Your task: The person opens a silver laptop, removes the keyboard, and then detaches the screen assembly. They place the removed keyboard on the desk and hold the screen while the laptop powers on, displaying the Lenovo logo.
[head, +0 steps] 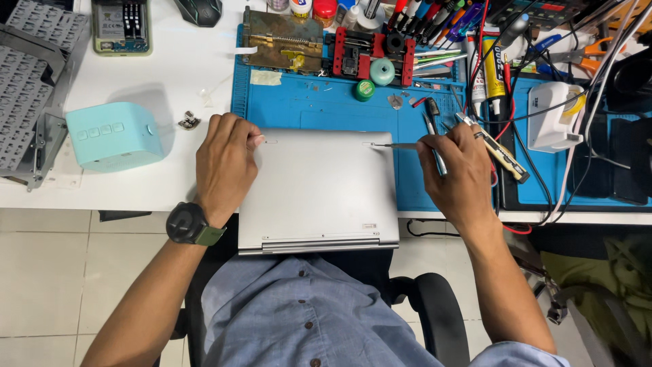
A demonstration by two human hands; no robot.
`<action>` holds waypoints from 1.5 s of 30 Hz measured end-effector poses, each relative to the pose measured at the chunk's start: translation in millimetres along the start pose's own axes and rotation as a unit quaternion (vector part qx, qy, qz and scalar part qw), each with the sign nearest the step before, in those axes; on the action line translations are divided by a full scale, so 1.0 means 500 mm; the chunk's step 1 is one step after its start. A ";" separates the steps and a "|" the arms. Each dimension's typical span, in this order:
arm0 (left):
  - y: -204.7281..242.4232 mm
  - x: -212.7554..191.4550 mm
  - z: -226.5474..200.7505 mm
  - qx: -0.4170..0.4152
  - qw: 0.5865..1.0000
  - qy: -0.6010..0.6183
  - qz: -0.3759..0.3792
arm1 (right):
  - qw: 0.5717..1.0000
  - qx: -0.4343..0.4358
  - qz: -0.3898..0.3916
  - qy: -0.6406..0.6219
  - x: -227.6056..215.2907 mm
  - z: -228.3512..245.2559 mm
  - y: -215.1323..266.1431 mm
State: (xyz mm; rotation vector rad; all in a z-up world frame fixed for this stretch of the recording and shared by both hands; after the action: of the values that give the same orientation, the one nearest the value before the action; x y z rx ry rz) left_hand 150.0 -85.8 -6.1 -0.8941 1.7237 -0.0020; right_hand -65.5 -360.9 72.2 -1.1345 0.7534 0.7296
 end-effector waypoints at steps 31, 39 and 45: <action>-0.015 0.004 -0.054 0.149 0.977 -0.144 0.044 | 0.948 -0.028 0.316 -0.036 0.069 0.122 -0.178; -0.017 -0.024 -0.067 0.169 0.975 -0.142 0.032 | 0.926 0.013 0.364 -0.099 0.089 0.100 -0.176; -0.005 -0.045 -0.055 0.130 0.990 -0.046 -0.020 | 0.936 0.021 0.345 -0.060 0.097 0.070 -0.181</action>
State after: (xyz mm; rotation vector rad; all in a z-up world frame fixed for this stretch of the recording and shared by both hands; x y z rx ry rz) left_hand 130.2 -86.7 23.4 -0.7241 1.5769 -0.2058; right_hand 40.6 -344.5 86.9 -0.7629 1.0720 1.3495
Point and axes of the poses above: each hand's wrist, its own y-axis away from the middle knuckle, its own x-axis out of the palm, z = x × y, the point moved 10 cm from there along -y, towards the middle knuckle, and after that the axes turned 8 degrees about x, right-handed, at the moved point
